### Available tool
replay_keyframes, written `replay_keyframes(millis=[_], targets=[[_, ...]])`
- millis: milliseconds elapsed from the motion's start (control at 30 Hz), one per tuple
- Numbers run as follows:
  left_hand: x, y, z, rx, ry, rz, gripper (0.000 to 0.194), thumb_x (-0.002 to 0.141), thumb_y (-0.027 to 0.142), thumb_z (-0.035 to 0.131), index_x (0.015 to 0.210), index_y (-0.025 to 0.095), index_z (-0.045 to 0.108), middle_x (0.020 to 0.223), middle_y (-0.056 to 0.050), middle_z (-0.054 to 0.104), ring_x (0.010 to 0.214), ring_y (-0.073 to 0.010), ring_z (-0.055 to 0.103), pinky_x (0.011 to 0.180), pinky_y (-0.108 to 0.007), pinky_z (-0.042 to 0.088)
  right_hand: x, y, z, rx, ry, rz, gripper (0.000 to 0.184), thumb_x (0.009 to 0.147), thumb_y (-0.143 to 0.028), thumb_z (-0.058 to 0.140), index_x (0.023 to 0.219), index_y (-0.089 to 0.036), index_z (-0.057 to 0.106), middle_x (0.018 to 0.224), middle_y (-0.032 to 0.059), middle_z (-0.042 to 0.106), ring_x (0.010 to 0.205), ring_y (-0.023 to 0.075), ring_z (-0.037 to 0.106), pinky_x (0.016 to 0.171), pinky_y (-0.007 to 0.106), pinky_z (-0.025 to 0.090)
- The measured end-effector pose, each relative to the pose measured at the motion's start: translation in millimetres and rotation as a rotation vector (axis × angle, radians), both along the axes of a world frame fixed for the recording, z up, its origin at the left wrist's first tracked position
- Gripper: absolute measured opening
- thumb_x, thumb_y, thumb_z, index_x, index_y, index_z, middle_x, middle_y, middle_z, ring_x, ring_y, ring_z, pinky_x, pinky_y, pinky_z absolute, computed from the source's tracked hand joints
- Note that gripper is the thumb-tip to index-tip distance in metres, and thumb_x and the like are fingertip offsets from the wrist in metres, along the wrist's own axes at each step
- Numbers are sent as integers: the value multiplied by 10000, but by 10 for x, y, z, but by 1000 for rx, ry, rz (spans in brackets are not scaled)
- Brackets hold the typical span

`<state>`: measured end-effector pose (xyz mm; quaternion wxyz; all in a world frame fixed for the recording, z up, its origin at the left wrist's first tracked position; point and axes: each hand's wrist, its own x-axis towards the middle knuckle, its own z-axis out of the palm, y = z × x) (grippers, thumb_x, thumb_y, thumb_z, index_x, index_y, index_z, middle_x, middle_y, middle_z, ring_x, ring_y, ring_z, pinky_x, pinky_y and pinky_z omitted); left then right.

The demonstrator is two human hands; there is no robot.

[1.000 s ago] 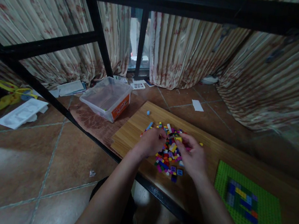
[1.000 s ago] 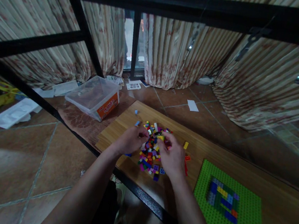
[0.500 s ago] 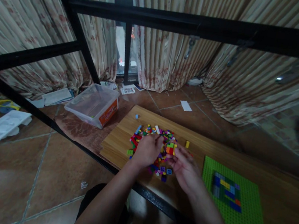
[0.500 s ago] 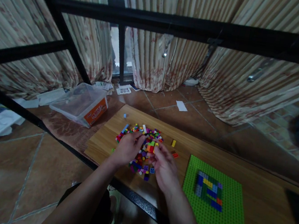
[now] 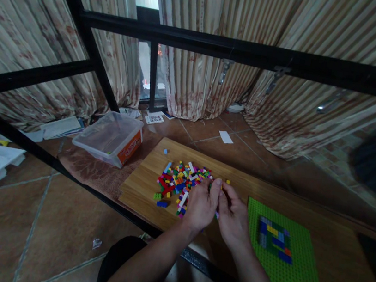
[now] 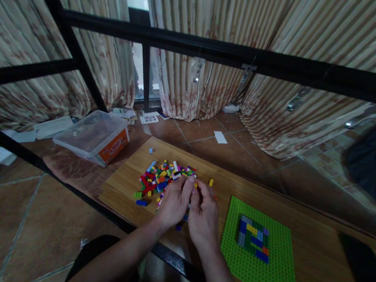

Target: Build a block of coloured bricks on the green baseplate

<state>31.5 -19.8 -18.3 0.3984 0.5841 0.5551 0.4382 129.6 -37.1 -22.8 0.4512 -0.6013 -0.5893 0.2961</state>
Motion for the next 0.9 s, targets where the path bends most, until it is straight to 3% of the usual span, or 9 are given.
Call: replay_keyframes(millis=[167, 300, 433, 500, 600, 800, 900], targets=[[88, -8, 11, -48, -272, 0, 433, 957, 506, 348, 746, 189, 554, 616, -20, 579, 562, -144, 549, 539, -252, 394, 30, -5, 26, -53, 202, -6, 386, 869, -491, 513, 1071, -214, 691, 978, 64, 719, 861, 207, 642, 783, 340, 493], [171, 24, -20, -300, -610, 5, 505, 874, 653, 413, 657, 200, 465, 453, 50, 403, 372, -90, 367, 399, -227, 281, 86, -23, 101, -210, 655, -27, 372, 750, -435, 679, 1048, -212, 682, 701, -5, 651, 557, 114, 530, 509, 240, 414], [228, 79, -41, -558, -830, 60, 549, 779, 730, 501, 674, 193, 458, 422, 99, 304, 329, -46, 200, 359, -201, 174, 262, -69, 201, -386, 936, -9, 334, 687, -362, 727, 979, -205, 679, 733, -12, 620, 545, 85, 497, 475, 213, 391], [238, 98, -44, -635, -854, 40, 570, 749, 750, 525, 695, 184, 478, 417, 105, 303, 328, -39, 184, 357, -195, 166, 353, -73, 220, -445, 913, 8, 304, 704, -401, 712, 934, -208, 670, 766, -6, 620, 552, 89, 504, 465, 215, 391], [240, 109, -47, -710, -877, -4, 586, 711, 766, 559, 668, 199, 417, 409, 114, 294, 330, -31, 170, 363, -185, 174, 439, -33, 185, -410, 710, 69, 330, 687, -437, 746, 911, -214, 647, 700, -28, 594, 528, 90, 493, 437, 206, 362], [254, 102, -77, -731, -776, -74, 590, 719, 750, 568, 645, 215, 330, 403, 119, 275, 329, -26, 159, 370, -174, 178, 548, 79, 40, -337, 424, 226, 473, 737, -472, 717, 1118, -211, 617, 500, -98, 475, 397, 74, 389, 416, 220, 333], [272, 99, -112, -742, -693, -140, 574, 750, 744, 536, 633, 214, 348, 399, 105, 296, 325, -35, 189, 361, -180, 188, 626, 95, 3, -332, 266, 292, 527, 709, -425, 748, 1175, -213, 625, 649, -49, 634, 502, 103, 524, 496, 239, 420]])
